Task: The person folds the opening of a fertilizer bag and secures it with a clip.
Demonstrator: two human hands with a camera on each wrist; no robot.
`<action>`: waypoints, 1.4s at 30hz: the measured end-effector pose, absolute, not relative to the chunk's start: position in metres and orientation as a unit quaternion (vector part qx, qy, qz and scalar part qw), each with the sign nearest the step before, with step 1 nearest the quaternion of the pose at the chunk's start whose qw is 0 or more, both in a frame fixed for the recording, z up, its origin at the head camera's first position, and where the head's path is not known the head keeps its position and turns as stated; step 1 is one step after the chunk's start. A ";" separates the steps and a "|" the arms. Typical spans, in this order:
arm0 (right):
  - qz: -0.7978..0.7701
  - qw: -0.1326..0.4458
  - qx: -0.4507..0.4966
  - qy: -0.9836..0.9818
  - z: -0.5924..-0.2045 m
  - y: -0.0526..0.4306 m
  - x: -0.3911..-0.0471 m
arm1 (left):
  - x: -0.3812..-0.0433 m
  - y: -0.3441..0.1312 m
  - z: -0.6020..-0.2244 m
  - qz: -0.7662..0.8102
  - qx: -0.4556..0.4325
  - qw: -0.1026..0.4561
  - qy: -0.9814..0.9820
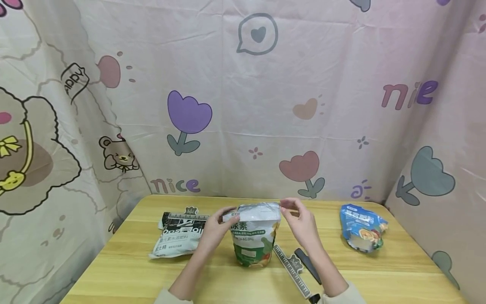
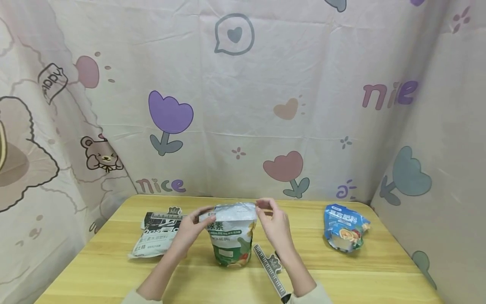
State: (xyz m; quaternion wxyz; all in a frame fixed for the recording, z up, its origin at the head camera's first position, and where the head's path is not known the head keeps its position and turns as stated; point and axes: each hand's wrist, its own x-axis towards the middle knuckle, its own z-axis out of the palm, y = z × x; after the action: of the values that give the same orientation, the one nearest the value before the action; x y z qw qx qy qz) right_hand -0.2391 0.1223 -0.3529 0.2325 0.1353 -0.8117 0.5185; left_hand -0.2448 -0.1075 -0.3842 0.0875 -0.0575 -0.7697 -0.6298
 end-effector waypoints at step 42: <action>0.158 0.294 0.339 -0.880 -0.369 0.091 -0.244 | -0.244 -0.098 -0.377 -0.256 -0.281 0.208 -0.901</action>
State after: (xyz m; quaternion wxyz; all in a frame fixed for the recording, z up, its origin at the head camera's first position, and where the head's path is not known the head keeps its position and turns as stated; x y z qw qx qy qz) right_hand -0.2440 0.0907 -0.3692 0.2936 0.3392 -0.8796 0.1584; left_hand -0.2442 -0.0976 -0.3766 0.2076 -0.2808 -0.9013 -0.2564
